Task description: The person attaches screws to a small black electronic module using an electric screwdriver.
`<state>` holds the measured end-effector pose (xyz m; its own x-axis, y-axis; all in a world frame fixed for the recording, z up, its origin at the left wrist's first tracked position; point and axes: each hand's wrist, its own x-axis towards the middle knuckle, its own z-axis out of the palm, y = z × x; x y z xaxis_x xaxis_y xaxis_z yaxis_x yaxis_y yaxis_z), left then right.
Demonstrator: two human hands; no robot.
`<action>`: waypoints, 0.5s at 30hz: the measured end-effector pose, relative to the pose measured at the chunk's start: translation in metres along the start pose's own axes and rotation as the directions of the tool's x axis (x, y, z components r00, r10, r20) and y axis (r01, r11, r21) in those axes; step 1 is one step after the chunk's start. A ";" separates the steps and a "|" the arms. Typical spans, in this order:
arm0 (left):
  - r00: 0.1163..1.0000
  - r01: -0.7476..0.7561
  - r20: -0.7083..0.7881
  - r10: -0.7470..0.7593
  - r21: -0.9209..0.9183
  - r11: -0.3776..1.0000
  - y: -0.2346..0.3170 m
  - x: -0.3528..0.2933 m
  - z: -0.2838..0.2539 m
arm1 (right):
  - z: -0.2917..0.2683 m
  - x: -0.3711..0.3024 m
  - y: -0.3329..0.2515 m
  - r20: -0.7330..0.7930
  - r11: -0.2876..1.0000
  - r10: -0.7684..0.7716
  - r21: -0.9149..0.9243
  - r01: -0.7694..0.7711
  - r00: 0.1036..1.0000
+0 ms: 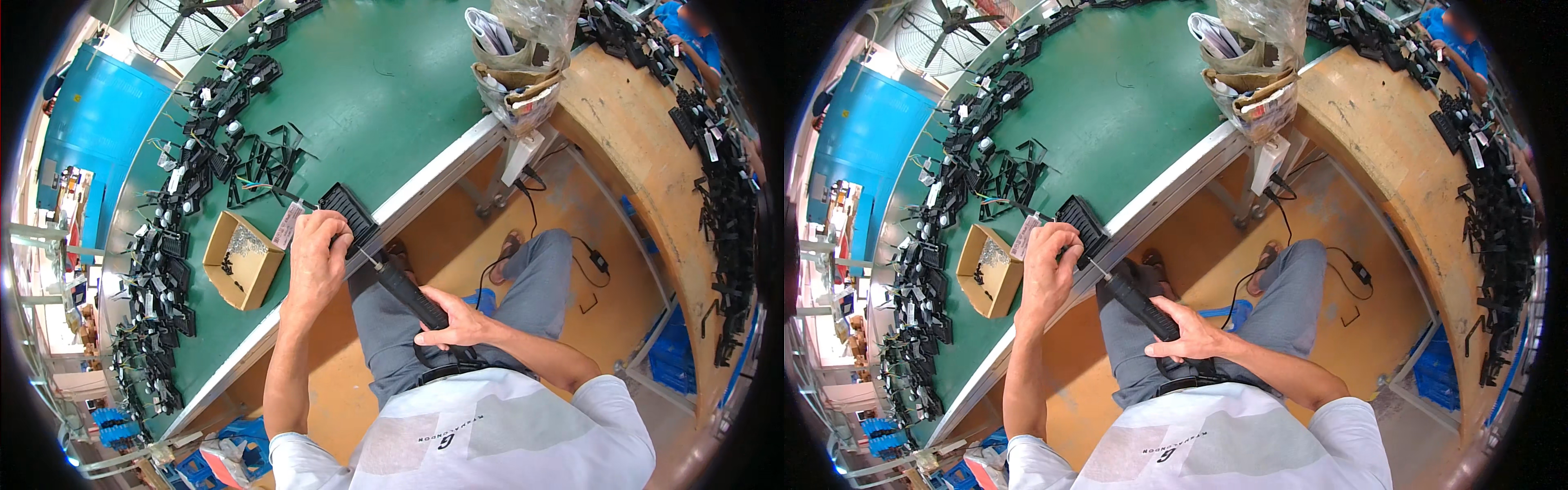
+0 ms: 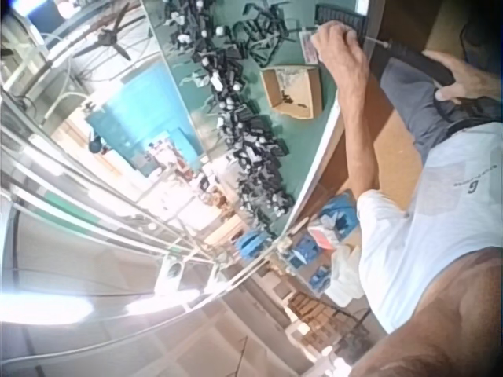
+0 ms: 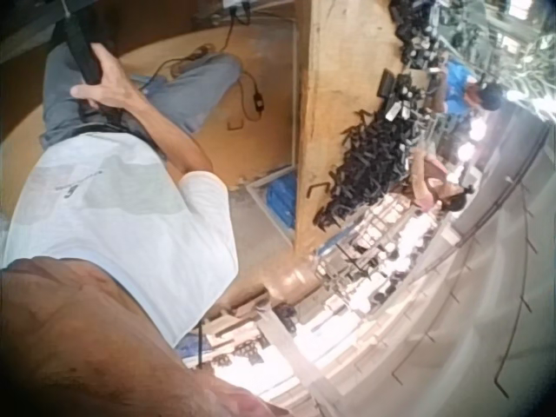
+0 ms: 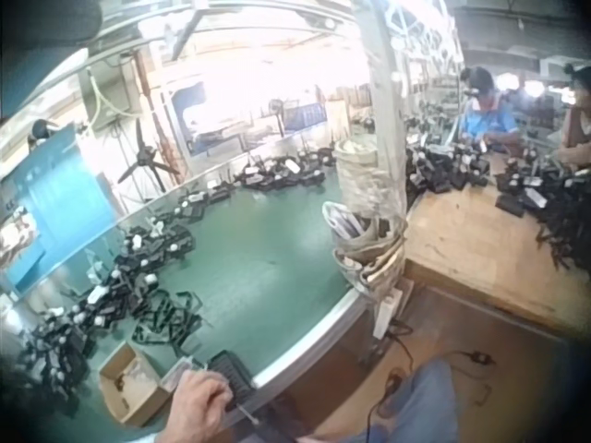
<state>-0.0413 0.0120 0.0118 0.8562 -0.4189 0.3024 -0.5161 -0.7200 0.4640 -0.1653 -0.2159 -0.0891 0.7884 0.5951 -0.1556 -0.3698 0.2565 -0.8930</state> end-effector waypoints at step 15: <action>1.000 -0.018 0.027 0.016 0.058 0.998 0.008 0.008 0.003 | -0.017 0.007 0.013 0.042 0.998 -0.029 0.061 0.026 0.999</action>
<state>-0.0384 0.0010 0.0157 0.8482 -0.4451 0.2872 -0.5288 -0.7435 0.4093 -0.1562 -0.2219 -0.1090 0.7775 0.6189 -0.1116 -0.3783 0.3185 -0.8692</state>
